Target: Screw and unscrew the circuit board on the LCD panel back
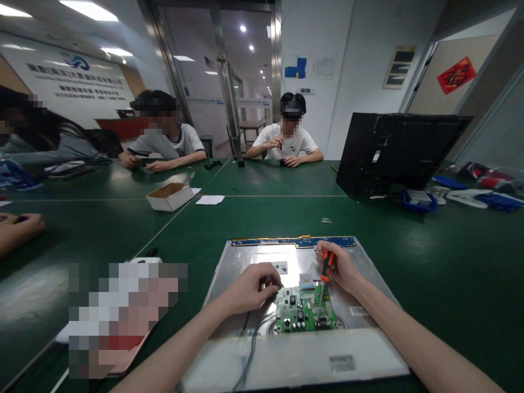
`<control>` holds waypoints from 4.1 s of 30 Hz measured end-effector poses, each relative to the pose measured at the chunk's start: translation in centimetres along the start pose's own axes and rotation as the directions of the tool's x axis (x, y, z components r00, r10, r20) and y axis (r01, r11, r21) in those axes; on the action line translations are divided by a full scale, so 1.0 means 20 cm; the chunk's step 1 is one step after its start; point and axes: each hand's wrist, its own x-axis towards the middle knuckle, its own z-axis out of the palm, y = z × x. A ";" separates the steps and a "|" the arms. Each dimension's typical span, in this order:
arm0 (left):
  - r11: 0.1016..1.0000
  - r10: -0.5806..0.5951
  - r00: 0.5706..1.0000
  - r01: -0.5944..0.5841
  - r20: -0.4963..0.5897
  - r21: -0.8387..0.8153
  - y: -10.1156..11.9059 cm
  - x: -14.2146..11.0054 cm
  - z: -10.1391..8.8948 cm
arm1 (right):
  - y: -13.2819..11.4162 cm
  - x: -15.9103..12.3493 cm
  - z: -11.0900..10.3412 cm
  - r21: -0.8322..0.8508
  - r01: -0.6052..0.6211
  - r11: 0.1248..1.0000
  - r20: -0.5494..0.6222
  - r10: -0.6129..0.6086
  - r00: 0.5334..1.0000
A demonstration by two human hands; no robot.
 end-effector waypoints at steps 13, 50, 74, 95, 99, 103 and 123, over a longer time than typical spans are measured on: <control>0.999 -0.030 0.999 0.031 0.009 -0.044 -0.02 0.01 0.00 | -0.09 -0.06 0.10 0.004 0.178 0.984 -0.096 -0.177 0.980; 0.988 -0.054 0.996 0.063 0.069 -0.140 -0.01 0.00 -0.01 | -0.49 -0.14 0.59 -0.707 0.704 -0.066 0.703 -0.167 0.691; 0.987 0.021 0.998 -0.011 0.058 -0.160 -0.06 0.01 0.00 | -0.54 -0.24 0.64 -0.724 0.656 -0.214 0.677 -0.043 0.734; 0.993 0.003 0.999 0.002 0.039 -0.117 -0.09 0.01 0.02 | -0.53 -0.22 0.64 -0.735 0.611 -0.295 0.656 -0.077 0.751; 0.992 0.014 0.999 -0.009 0.044 -0.125 -0.09 0.01 0.01 | -0.51 -0.22 0.63 -0.725 0.610 -0.321 0.666 -0.100 0.739; 0.992 0.020 0.999 -0.016 0.030 -0.125 -0.09 0.01 0.01 | -0.51 -0.22 0.63 -0.725 0.618 -0.305 0.668 -0.091 0.738; 0.993 0.011 0.999 -0.006 0.038 -0.121 -0.09 0.00 0.02 | -0.53 -0.22 0.63 -0.737 0.589 -0.331 0.640 -0.062 0.766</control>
